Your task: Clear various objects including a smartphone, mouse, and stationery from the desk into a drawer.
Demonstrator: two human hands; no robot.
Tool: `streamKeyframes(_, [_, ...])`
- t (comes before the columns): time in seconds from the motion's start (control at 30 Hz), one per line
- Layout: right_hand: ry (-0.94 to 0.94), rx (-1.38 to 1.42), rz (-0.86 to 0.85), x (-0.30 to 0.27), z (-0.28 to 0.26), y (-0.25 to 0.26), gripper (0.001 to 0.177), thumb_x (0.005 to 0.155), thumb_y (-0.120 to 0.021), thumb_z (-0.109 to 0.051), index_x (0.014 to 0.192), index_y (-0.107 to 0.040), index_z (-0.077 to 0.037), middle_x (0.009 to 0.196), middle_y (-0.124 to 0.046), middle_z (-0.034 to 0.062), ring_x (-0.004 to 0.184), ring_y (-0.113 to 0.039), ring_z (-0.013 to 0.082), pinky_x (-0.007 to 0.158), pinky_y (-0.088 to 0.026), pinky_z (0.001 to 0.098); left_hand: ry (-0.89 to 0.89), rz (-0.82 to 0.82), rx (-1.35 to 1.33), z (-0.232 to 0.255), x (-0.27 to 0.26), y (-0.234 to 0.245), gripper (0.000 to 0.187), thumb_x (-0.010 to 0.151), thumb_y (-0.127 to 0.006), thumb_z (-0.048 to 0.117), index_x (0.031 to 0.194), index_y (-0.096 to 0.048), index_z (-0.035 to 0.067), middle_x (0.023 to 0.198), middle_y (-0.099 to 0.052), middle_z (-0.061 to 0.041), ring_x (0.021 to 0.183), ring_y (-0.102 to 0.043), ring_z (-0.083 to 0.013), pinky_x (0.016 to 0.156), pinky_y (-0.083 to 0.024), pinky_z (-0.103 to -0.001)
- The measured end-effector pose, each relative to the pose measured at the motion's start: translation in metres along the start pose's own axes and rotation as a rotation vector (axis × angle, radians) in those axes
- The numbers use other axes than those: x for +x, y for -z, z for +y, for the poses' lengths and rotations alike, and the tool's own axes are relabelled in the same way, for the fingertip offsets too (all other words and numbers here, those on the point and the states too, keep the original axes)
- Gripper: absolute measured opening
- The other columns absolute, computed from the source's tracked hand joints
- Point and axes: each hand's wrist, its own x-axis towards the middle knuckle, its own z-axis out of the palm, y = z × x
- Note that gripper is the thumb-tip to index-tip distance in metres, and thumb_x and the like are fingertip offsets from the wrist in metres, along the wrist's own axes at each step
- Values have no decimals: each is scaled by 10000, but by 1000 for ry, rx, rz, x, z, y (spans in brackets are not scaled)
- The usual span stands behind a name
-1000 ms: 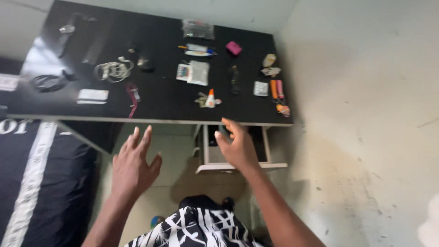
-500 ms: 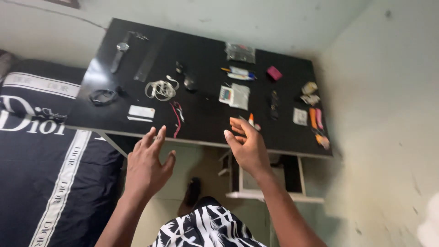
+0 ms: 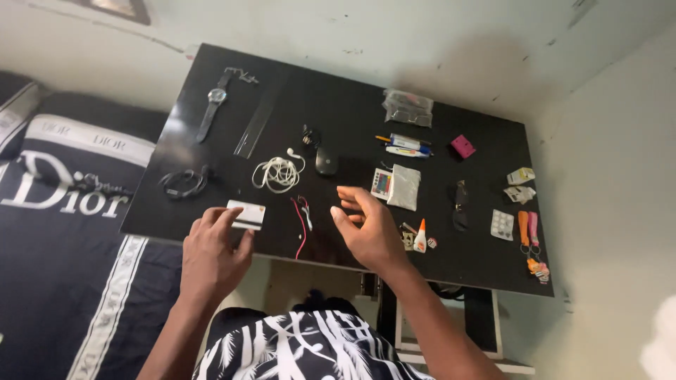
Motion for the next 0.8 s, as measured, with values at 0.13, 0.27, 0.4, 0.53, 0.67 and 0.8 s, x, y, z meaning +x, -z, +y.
streamKeyframes(0.13, [-51, -13, 52, 7, 4, -10, 352, 776, -605, -167, 1096, -549, -31, 1046, -579, 203, 994, -569, 350, 767, -510, 396, -27, -69, -17, -17, 24, -7, 405, 711, -578, 296, 1096, -575, 173, 980, -554, -59, 877, -562, -310, 682, -467, -415])
streamKeyframes(0.27, [-136, -15, 117, 6, 0, -20, 361, 784, -591, -171, 1107, -540, -17, 1045, -578, 211, 990, -568, 363, 765, -510, 415, -100, -152, -21, -35, 46, -15, 424, 692, -587, 298, 1099, -565, 184, 965, -551, -60, 866, -560, -311, 675, -473, -418])
streamKeyframes(0.4, [-209, -6, 202, 5, 0, -39, 339, 765, -602, -128, 1083, -553, -20, 1028, -586, 210, 967, -581, 358, 742, -522, 396, -186, -212, -27, -54, 69, -17, 414, 674, -591, 296, 1074, -574, 192, 951, -546, -54, 856, -552, -314, 684, -475, -419])
streamKeyframes(0.53, [-288, -55, 241, 4, -10, -61, 334, 759, -550, -170, 1084, -550, -97, 1080, -606, 59, 958, -610, 159, 697, -521, 258, -248, -291, -90, -71, 89, -9, 395, 715, -561, 247, 1093, -566, 135, 1009, -557, -83, 885, -526, -298, 719, -419, -406])
streamKeyframes(0.67, [-324, -54, 286, 1, -21, -79, 309, 764, -547, -184, 1063, -556, -104, 1084, -600, 53, 958, -612, 166, 702, -512, 267, -226, -219, -141, -94, 104, 2, 232, 716, -564, 182, 930, -619, 112, 887, -566, -124, 801, -520, -315, 684, -405, -417])
streamKeyframes(0.8, [-351, -76, 311, -3, -30, -92, 298, 762, -549, -172, 1052, -568, -103, 1072, -610, 37, 926, -623, 154, 683, -519, 256, -122, -198, 41, -125, 118, 3, 234, 727, -565, 225, 934, -611, 124, 882, -550, -116, 839, -517, -317, 703, -401, -412])
